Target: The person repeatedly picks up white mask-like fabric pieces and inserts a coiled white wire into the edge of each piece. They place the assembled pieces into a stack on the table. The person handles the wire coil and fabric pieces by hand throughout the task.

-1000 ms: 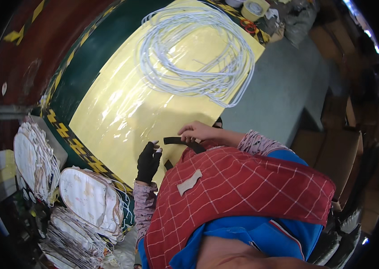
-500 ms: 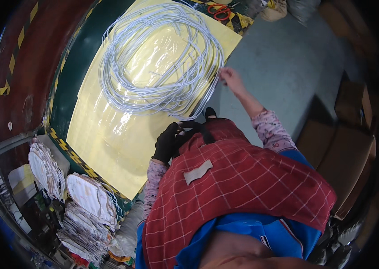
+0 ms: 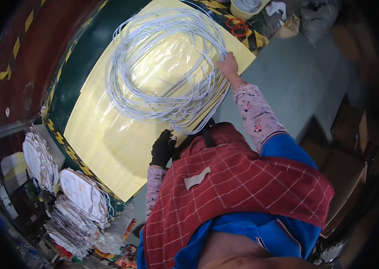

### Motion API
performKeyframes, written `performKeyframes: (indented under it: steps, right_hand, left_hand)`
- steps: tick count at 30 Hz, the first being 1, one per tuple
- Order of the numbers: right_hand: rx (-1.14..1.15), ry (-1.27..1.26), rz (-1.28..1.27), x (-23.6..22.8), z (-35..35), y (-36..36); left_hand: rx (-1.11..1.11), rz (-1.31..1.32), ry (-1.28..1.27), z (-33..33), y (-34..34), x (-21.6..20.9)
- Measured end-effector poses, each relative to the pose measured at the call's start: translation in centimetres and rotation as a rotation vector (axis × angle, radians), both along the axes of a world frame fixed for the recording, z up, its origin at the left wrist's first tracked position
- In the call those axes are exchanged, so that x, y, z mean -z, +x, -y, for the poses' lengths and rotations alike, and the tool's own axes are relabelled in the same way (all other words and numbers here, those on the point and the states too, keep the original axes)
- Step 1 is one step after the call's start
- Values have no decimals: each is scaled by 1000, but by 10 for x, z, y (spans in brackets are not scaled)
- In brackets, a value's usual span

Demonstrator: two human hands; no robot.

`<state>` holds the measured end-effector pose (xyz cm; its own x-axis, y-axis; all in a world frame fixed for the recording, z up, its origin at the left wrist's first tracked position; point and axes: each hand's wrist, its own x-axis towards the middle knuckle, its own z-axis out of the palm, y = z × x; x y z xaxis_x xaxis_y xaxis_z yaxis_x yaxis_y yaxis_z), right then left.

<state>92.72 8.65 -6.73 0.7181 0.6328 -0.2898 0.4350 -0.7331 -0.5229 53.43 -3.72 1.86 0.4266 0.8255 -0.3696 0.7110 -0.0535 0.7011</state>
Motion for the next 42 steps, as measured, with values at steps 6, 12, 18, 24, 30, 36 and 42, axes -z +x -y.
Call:
performKeyframes:
  steps: [6,12,18,24,30,36,42]
  right_hand:
    - [-98,83,-24,-23,4,12]
    - [-133,168,-279,-38,9,30]
    - [53,631,-984,-99,10,10]
    - [-70,593,-1119,-166,6,4]
    - [-242,620,-1242,-219,4,26]
    - [-476,709,-1458,-267,7,47]
    - [-382,657,-1236,-298,-16,38]
  left_hand:
    - [-117,12,135,-35,-23,17]
    - [-177,49,290,-43,-33,22]
    - [-46,-238,466,-45,-12,30]
    - [-115,-499,485,-48,11,45]
    - [-89,-584,621,-54,10,43]
    - [-125,-602,581,-45,10,52]
    - [-69,-566,546,-40,10,59]
